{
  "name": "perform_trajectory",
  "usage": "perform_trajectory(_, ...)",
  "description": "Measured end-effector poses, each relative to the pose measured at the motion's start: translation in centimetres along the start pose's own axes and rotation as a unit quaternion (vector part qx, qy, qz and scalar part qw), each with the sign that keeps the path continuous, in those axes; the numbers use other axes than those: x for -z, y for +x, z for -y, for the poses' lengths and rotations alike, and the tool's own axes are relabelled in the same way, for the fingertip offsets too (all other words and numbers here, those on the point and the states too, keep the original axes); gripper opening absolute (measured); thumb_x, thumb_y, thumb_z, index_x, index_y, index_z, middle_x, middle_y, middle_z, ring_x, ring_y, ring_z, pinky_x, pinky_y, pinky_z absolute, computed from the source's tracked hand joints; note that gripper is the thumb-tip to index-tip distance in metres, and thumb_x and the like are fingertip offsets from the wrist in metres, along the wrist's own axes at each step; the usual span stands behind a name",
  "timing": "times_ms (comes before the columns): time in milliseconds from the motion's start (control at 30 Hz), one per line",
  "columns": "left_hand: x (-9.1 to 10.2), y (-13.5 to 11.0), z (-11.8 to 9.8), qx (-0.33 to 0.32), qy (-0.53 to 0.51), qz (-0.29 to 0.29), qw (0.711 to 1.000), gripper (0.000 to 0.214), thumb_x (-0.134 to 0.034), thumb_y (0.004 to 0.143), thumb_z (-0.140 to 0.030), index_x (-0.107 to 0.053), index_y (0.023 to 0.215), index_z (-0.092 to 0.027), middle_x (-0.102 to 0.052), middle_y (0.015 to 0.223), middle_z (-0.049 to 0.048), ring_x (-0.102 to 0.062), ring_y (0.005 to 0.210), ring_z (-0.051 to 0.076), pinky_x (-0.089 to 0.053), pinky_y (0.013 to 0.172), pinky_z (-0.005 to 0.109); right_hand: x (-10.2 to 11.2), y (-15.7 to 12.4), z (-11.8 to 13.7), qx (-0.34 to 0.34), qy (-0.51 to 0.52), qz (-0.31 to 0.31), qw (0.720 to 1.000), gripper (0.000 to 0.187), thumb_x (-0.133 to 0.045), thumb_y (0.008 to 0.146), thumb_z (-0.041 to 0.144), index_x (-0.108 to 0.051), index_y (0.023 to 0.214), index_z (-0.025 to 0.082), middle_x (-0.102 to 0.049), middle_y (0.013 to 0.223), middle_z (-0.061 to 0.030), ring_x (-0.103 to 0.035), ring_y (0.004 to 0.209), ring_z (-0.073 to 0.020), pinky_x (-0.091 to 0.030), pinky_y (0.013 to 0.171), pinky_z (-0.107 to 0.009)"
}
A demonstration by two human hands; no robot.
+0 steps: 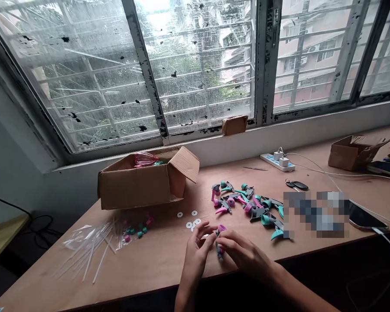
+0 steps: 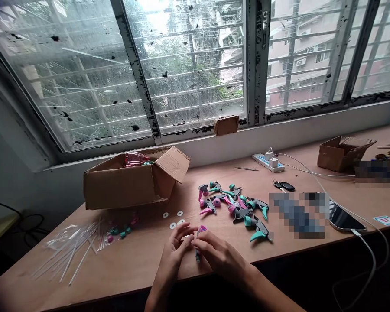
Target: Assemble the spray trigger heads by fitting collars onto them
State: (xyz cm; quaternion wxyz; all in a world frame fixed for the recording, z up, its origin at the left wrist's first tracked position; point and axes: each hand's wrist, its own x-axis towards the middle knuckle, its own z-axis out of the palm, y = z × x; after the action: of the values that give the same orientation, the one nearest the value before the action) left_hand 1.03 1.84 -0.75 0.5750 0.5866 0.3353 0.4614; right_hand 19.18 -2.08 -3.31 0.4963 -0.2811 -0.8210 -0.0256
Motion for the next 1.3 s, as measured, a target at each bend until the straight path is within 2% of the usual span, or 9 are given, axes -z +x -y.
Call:
perform_trajectory(133, -0.4, -0.7, -1.0, -0.020, 0.087, 0.047, 0.995, 0.037, -0.070, 0.090, -0.041, -0.069, 0.122, -0.023, -0.070, 0.131, 0.0123, -0.065, 0.120, 0.031, -0.049, 0.105, 0.046, -0.3, 0.1, -0.5, -0.035, 0.021, -0.018, 0.999, 0.042, -0.039, 0.102, 0.006, -0.053, 0.137, 0.024, -0.067, 0.112, -0.0106, -0.069, 0.105, -0.0203, -0.061, 0.090, -0.032)
perform_trajectory(267, -1.0, -1.2, -1.3, -0.042, 0.145, 0.130, 0.980, 0.066, -0.081, 0.076, -0.016, -0.062, 0.139, -0.028, -0.060, 0.146, 0.0091, -0.048, 0.140, 0.033, -0.033, 0.121, 0.049, -0.3, 0.4, -1.2, -0.083, 0.035, -0.074, 0.993, 0.035, -0.044, 0.102, 0.008, -0.059, 0.128, 0.026, -0.066, 0.109, -0.0085, -0.068, 0.103, -0.0200, -0.060, 0.089, -0.031)
perform_trajectory(433, -1.5, -0.8, -0.8, -0.053, 0.169, 0.112, 0.978, 0.074, -0.074, 0.073, -0.003, -0.060, 0.140, -0.029, -0.061, 0.145, 0.0075, -0.052, 0.136, 0.032, -0.037, 0.118, 0.045, -0.1, 0.7, -1.5, -0.103, 0.084, -0.091, 0.987, 0.020, -0.053, 0.102, 0.016, -0.063, 0.117, 0.025, -0.068, 0.104, -0.0071, -0.070, 0.095, -0.0197, -0.061, 0.081, -0.030)
perform_trajectory(567, -1.8, -0.7, -0.6, -0.067, 0.187, 0.101, 0.975, 0.048, -0.067, 0.084, -0.014, -0.066, 0.131, -0.027, -0.069, 0.130, 0.0077, -0.063, 0.119, 0.030, -0.047, 0.104, 0.040, 0.2, 0.6, -1.2, -0.109, 0.118, -0.030, 0.987, 0.022, -0.055, 0.103, 0.025, -0.060, 0.124, 0.025, -0.069, 0.112, -0.0087, -0.070, 0.101, -0.0216, -0.061, 0.087, -0.033)
perform_trajectory(700, -1.4, -0.3, 0.2, -0.069, 0.160, 0.014, 0.985, 0.022, -0.065, 0.092, -0.030, -0.069, 0.111, -0.021, -0.074, 0.105, 0.0080, -0.069, 0.099, 0.027, -0.052, 0.090, 0.036, 0.3, -0.1, -1.0, -0.118, 0.059, -0.080, 0.988, 0.035, -0.051, 0.104, 0.035, -0.052, 0.137, 0.024, -0.061, 0.133, -0.0142, -0.059, 0.128, -0.0293, -0.053, 0.106, -0.045)
perform_trajectory(833, -0.1, 0.2, 0.9, -0.053, 0.045, -0.171, 0.983, 0.039, -0.070, 0.088, -0.045, -0.061, 0.118, -0.021, -0.072, 0.102, 0.0060, -0.068, 0.081, 0.020, -0.052, 0.074, 0.031, 0.2, -0.2, -1.3, -0.220, -0.006, -0.166, 0.961, 0.048, -0.040, 0.107, 0.035, -0.033, 0.153, 0.025, -0.046, 0.153, -0.0158, -0.044, 0.143, -0.0305, -0.042, 0.116, -0.054)
perform_trajectory(933, 0.6, 0.3, 0.9, -0.066, -0.030, -0.264, 0.962, 0.045, -0.070, 0.087, -0.049, -0.059, 0.121, -0.023, -0.069, 0.106, 0.0049, -0.067, 0.081, 0.017, -0.052, 0.074, 0.028, 0.1, 0.5, -1.5, -0.214, -0.013, -0.018, 0.977, 0.054, -0.044, 0.107, 0.034, -0.029, 0.158, 0.025, -0.045, 0.157, -0.0129, -0.041, 0.146, -0.0272, -0.039, 0.120, -0.049)
perform_trajectory(1067, 0.5, 0.1, 0.5, -0.058, -0.053, -0.274, 0.959, 0.049, -0.071, 0.086, -0.048, -0.058, 0.125, -0.022, -0.069, 0.107, 0.0047, -0.066, 0.082, 0.017, -0.051, 0.078, 0.029, -0.1, 1.2, -1.3, -0.121, -0.010, 0.200, 0.972, 0.060, -0.053, 0.104, 0.042, -0.035, 0.158, 0.027, -0.042, 0.162, -0.0088, -0.035, 0.150, -0.0292, -0.035, 0.123, -0.048)
perform_trajectory(1300, 0.1, 0.1, 0.7, -0.038, -0.076, -0.262, 0.961, 0.058, -0.074, 0.083, -0.051, -0.049, 0.126, -0.020, -0.069, 0.095, 0.0026, -0.063, 0.076, 0.015, -0.049, 0.075, 0.029, 0.5, 1.7, -0.4, -0.147, 0.004, 0.216, 0.965, 0.038, -0.057, 0.102, 0.032, -0.058, 0.139, 0.023, -0.065, 0.134, -0.0106, -0.058, 0.126, -0.0272, -0.048, 0.110, -0.043)
